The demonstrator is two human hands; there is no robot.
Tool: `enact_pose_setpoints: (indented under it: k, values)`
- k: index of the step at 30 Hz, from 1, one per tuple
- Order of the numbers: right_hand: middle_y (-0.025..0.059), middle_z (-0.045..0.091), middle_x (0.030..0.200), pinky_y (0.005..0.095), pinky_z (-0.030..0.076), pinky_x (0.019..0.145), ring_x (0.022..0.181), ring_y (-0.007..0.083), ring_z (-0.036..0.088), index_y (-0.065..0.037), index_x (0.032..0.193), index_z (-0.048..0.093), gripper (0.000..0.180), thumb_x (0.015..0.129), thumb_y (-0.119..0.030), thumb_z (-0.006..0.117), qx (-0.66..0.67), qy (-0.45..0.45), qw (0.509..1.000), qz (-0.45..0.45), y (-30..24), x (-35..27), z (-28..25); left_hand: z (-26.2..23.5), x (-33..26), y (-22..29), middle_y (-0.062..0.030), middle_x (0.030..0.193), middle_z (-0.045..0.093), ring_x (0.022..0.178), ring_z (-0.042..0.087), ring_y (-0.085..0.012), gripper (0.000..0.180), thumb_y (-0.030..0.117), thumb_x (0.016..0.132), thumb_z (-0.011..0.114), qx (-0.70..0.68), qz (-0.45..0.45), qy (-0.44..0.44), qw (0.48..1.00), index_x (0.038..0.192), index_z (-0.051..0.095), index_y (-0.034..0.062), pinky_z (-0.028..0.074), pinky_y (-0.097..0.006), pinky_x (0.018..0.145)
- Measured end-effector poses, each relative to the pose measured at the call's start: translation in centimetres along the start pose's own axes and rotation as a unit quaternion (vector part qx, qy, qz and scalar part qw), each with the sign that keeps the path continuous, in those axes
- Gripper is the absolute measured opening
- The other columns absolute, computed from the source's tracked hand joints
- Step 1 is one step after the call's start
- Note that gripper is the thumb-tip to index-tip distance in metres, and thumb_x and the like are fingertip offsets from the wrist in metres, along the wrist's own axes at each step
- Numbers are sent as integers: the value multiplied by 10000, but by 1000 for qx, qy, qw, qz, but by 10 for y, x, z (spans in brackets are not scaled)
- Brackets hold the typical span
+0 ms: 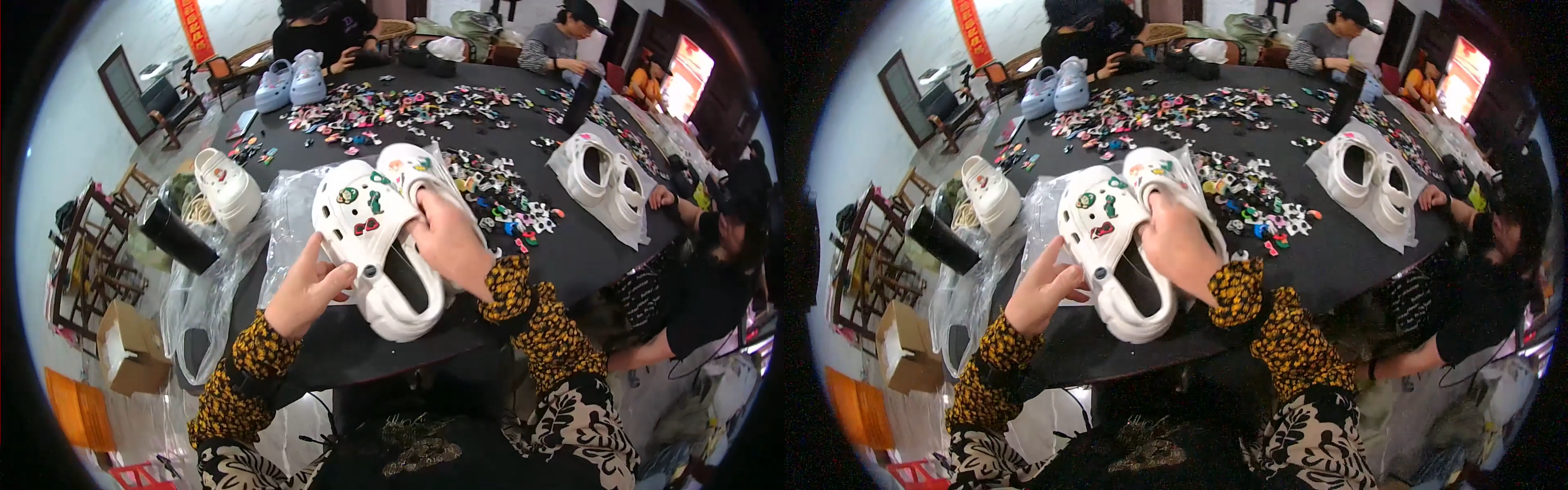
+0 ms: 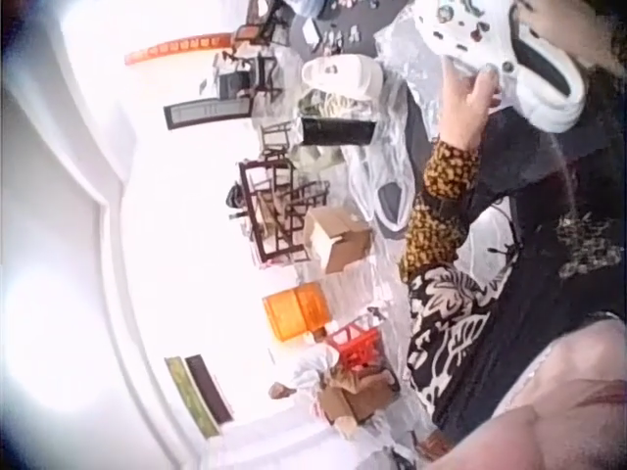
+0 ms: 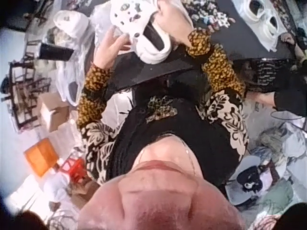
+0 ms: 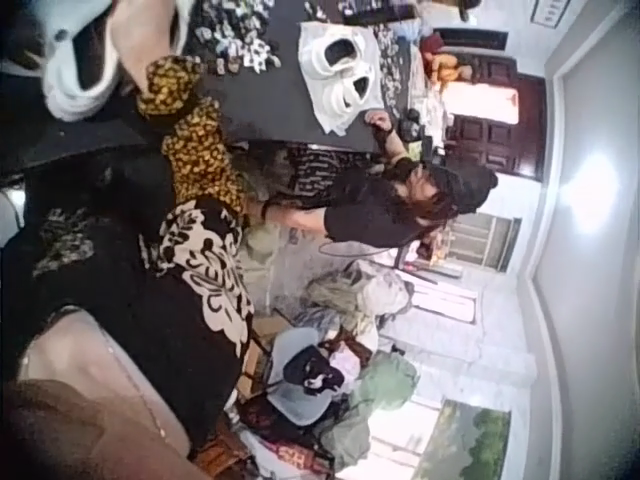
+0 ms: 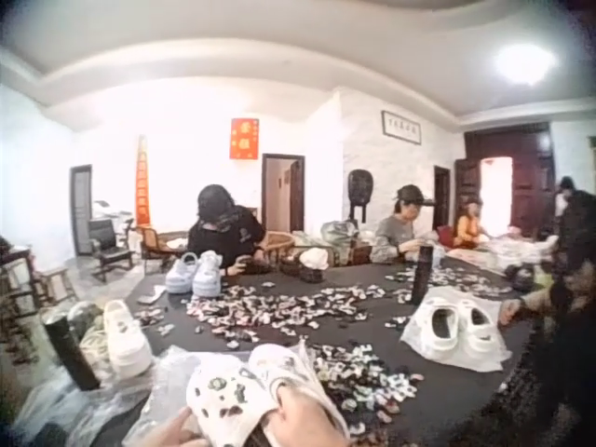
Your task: Decorate white clogs by inserting various charms into the holes.
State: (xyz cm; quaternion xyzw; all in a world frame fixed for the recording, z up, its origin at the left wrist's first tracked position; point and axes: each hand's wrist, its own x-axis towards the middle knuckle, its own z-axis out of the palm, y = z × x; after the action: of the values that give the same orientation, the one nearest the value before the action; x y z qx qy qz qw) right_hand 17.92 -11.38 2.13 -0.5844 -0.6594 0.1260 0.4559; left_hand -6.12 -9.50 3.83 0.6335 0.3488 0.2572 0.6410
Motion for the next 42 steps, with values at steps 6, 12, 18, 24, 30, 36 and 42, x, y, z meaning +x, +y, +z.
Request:
enact_pose_setpoints:
  k: [6, 12, 18, 24, 30, 36, 42]
  values:
    - [224, 573, 1041, 359, 497, 729, 875, 292, 595, 110, 1289, 415, 591, 793, -92, 668, -7, -78, 996, -36, -11, -21, 10, -10, 21, -19, -197, 1215, 573, 1026, 577, -182, 1034, 168, 804, 767, -30, 32, -9, 999, 1512, 42, -38, 477, -300, 867]
    - [160, 600, 1104, 301, 524, 770, 963, 207, 610, 100, 1360, 397, 555, 872, -43, 621, 88, -147, 985, -15, -26, -35, -15, -34, 45, -18, -264, 1279, 538, 1135, 575, -287, 896, 97, 741, 661, 230, 60, 31, 971, 1485, 181, -43, 451, -333, 966]
    - [90, 690, 1046, 271, 499, 883, 986, 141, 637, 42, 1142, 638, 222, 950, -41, 566, 161, -91, 983, -13, -24, -18, -76, -43, 49, 2, -285, 1167, 578, 1004, 582, -440, 711, 132, 772, 632, 435, -14, -5, 900, 1404, 348, -32, 479, -445, 869]
    - [101, 680, 1100, 267, 483, 908, 1016, 137, 625, 49, 1170, 621, 248, 955, -41, 534, 183, -27, 978, 93, 14, 12, -72, -26, 51, 4, -226, 1220, 578, 1113, 565, -383, 729, 329, 834, 671, 627, 135, 44, 766, 1381, 377, -53, 420, -442, 960]
    - [101, 674, 1112, 265, 495, 885, 1006, 134, 626, 44, 1192, 610, 267, 957, -57, 534, 186, -42, 978, 87, 34, 12, -56, -14, 73, -1, -214, 1113, 603, 1032, 599, -378, 511, 270, 870, 603, 662, 103, 54, 741, 1249, 452, -39, 458, -445, 904]
    - [116, 644, 1173, 287, 486, 915, 1045, 165, 617, 18, 1220, 598, 295, 946, -81, 556, 97, -62, 993, -8, 30, 9, -52, -11, 78, 1, -222, 959, 623, 862, 643, -397, 295, 136, 886, 525, 655, 131, 75, 740, 1150, 494, 9, 515, -479, 767]
    - [155, 624, 1196, 334, 471, 939, 1089, 241, 606, -3, 1215, 606, 318, 918, -115, 602, 37, -84, 993, -72, 21, 8, -55, -20, 70, 19, -164, 931, 628, 866, 649, -355, 347, 32, 854, 501, 651, 216, 85, 723, 1194, 536, 95, 526, -442, 736]
